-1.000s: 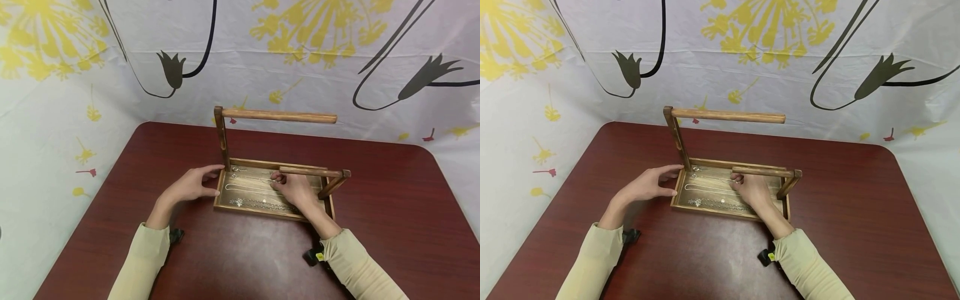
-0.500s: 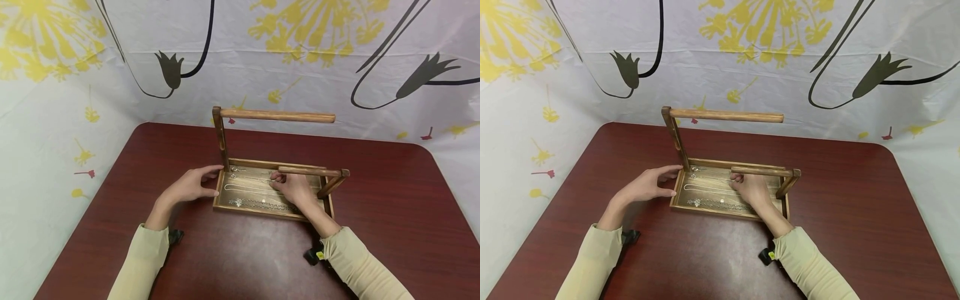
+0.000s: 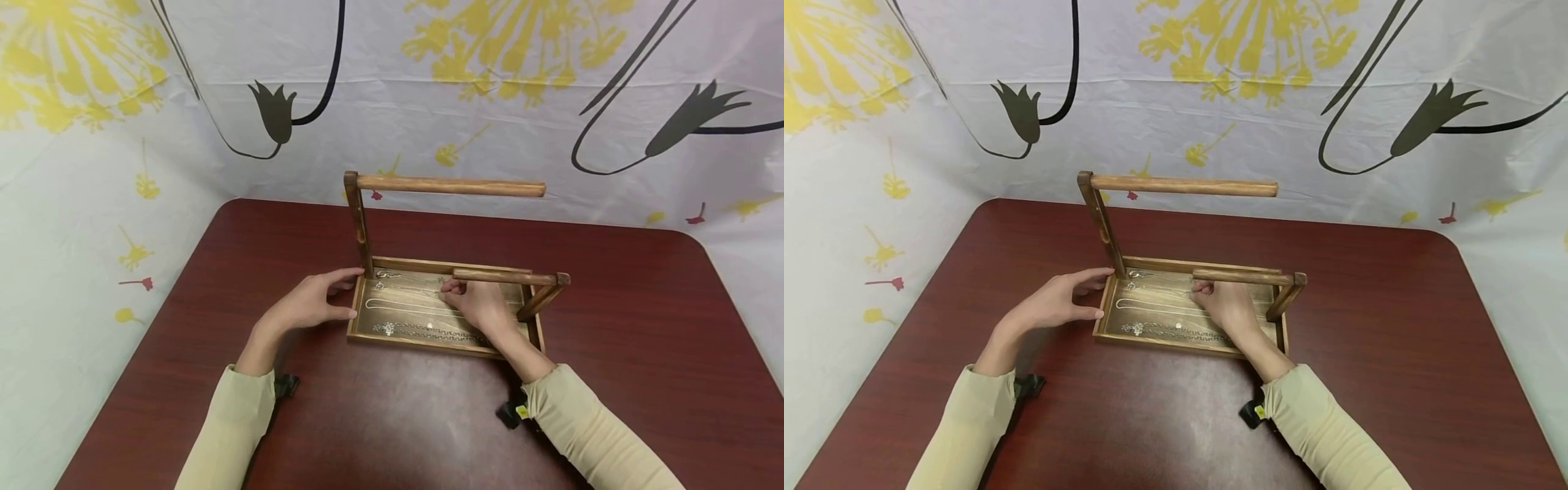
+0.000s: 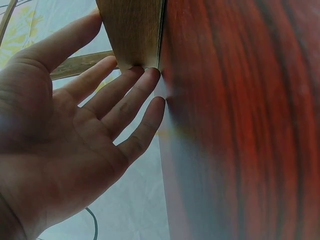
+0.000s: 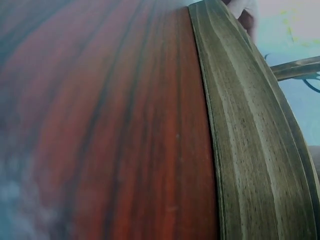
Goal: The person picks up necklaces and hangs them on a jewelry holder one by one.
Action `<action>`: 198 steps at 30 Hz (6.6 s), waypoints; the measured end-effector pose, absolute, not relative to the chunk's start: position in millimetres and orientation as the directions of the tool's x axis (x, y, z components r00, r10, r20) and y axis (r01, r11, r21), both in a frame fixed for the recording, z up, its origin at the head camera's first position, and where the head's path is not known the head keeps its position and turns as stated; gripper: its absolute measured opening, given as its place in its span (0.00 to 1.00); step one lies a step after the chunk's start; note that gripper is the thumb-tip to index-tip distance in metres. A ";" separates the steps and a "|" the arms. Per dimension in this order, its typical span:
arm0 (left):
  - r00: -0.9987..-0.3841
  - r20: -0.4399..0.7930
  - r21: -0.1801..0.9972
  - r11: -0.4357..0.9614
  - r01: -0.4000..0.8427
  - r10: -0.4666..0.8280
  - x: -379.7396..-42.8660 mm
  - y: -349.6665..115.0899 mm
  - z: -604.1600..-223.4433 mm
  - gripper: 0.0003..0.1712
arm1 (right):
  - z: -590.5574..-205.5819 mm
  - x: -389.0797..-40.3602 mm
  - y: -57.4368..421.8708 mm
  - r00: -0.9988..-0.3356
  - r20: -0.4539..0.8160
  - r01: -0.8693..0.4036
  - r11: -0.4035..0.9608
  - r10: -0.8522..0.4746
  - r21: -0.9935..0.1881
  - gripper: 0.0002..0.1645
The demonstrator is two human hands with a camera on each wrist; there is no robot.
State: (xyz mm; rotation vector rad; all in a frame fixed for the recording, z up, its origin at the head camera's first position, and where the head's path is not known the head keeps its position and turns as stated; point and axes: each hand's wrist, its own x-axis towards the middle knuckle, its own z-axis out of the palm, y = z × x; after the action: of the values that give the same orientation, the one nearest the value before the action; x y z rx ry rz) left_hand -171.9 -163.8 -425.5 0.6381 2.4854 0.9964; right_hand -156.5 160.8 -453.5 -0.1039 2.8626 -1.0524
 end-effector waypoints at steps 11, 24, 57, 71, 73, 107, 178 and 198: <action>-0.822 -0.181 0.717 0.645 0.264 0.539 -171.4 -163.7 -425.1 0.44 | -454.4 -155.3 160.9 -0.996 -0.040 -0.039 0.785 -0.080 -0.618 0.09; -0.819 -0.187 0.723 0.640 0.259 0.543 -169.7 -163.3 -422.6 0.44 | -455.7 -155.0 166.3 -0.990 -0.004 -0.108 0.767 -0.143 -0.632 0.07; -0.815 -0.188 0.724 0.638 0.261 0.548 -172.3 -164.3 -427.8 0.45 | -426.7 -140.3 174.1 -0.986 0.090 -0.155 0.554 -0.143 -0.818 0.07; -0.817 -0.190 0.726 0.638 0.257 0.545 -171.0 -165.4 -427.3 0.44 | -421.1 -133.4 170.9 -0.990 -0.004 -0.059 0.431 -0.142 -0.900 0.14; -0.816 -0.192 0.726 0.638 0.256 0.545 -170.4 -165.4 -427.1 0.44 | -419.4 -131.7 170.1 -0.989 -0.012 -0.050 0.403 -0.150 -0.914 0.14; -0.809 -0.208 0.730 0.637 0.246 0.550 -171.3 -164.4 -425.5 0.44 | -396.8 -100.2 164.7 -0.970 -0.111 0.113 0.003 -0.218 -0.994 0.12; -0.788 -0.210 0.736 0.624 0.263 0.579 -172.1 -164.6 -423.7 0.44 | -319.9 -84.2 189.7 -0.984 0.156 -0.146 -0.117 -0.084 -0.982 0.04; -0.786 -0.211 0.752 0.610 0.249 0.581 -172.8 -165.9 -424.7 0.44 | -310.9 -82.8 204.4 -0.971 0.235 -0.224 -0.191 -0.036 -0.956 0.05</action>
State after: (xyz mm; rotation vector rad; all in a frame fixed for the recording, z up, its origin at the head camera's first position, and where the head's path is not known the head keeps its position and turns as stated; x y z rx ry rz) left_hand -172.8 -165.9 -424.7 0.6596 2.3988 1.0248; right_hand -82.8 204.4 -310.9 -0.3353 2.0710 -2.5014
